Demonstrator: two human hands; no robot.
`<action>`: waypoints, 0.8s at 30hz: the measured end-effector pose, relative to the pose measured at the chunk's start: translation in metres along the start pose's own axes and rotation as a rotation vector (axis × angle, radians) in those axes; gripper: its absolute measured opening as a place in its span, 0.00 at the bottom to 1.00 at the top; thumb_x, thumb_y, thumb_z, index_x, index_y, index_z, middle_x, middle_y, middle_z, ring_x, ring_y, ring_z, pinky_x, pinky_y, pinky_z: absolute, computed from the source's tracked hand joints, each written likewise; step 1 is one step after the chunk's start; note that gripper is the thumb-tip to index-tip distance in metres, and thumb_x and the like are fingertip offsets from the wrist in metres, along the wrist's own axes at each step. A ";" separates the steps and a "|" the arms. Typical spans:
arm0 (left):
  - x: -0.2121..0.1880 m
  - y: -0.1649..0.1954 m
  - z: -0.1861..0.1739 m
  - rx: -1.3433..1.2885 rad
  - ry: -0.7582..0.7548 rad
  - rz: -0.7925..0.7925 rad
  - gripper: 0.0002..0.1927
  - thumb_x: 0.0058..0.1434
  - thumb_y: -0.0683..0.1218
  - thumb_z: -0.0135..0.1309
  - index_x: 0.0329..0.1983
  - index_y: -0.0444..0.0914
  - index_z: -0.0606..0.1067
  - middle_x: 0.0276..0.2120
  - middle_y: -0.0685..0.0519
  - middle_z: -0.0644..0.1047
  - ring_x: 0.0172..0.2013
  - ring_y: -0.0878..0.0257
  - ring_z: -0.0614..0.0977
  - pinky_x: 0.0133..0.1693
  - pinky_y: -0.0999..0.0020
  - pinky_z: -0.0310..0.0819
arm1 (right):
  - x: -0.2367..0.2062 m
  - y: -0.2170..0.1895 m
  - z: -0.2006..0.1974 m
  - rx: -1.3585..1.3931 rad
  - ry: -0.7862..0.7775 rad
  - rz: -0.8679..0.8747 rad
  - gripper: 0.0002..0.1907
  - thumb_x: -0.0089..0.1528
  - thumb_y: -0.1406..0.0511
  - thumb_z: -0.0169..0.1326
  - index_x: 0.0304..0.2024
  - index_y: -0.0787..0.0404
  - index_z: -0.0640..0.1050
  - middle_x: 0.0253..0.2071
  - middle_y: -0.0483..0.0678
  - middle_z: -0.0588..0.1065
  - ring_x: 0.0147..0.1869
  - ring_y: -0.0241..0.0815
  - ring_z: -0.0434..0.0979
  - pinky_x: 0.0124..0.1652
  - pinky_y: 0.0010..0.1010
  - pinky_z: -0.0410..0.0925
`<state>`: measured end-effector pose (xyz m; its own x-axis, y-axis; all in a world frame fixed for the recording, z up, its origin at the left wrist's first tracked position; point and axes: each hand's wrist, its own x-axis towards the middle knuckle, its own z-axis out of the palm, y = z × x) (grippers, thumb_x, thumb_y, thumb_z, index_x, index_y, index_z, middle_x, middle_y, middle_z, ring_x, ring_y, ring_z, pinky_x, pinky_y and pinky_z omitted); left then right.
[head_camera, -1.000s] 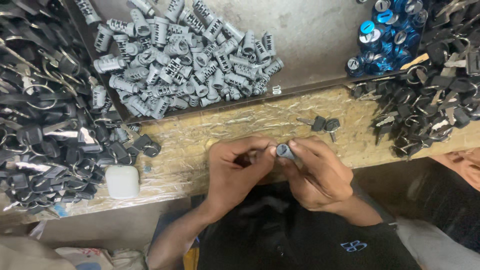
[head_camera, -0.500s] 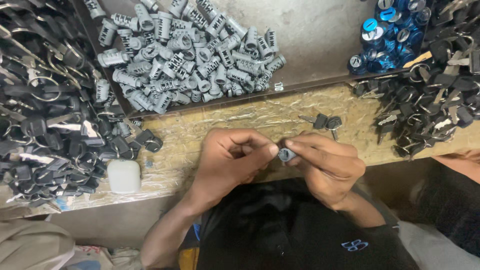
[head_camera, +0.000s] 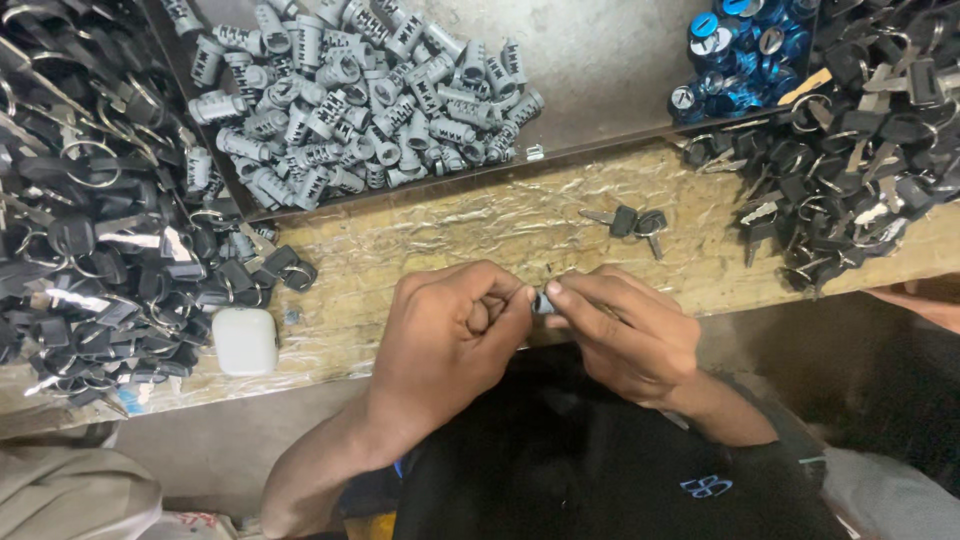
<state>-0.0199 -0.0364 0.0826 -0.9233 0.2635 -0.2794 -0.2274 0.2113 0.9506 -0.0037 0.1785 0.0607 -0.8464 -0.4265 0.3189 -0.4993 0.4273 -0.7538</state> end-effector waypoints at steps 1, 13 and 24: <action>0.000 -0.003 0.003 0.009 0.019 -0.009 0.06 0.63 0.40 0.61 0.31 0.33 0.77 0.18 0.55 0.78 0.16 0.73 0.76 0.20 0.75 0.66 | 0.002 -0.001 0.000 -0.014 0.001 0.002 0.22 0.56 0.80 0.65 0.52 0.71 0.78 0.41 0.59 0.78 0.36 0.48 0.80 0.35 0.32 0.73; -0.007 -0.024 0.028 -0.127 0.252 0.359 0.09 0.62 0.37 0.59 0.45 0.30 0.76 0.42 0.39 0.78 0.39 0.59 0.81 0.41 0.68 0.78 | 0.007 0.005 0.003 -0.202 -0.019 -0.340 0.16 0.62 0.77 0.62 0.51 0.80 0.75 0.43 0.62 0.77 0.36 0.48 0.81 0.33 0.32 0.74; -0.001 -0.070 0.039 -0.308 0.304 0.151 0.06 0.60 0.29 0.56 0.39 0.28 0.79 0.34 0.45 0.82 0.33 0.63 0.86 0.34 0.74 0.81 | 0.124 0.108 -0.087 -0.692 -0.056 0.251 0.06 0.67 0.69 0.66 0.42 0.67 0.84 0.33 0.55 0.76 0.34 0.51 0.76 0.34 0.37 0.68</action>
<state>0.0093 -0.0146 0.0116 -0.9916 -0.0282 -0.1261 -0.1223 -0.1099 0.9864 -0.1782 0.2407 0.0688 -0.9490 -0.2821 0.1407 -0.3103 0.9145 -0.2595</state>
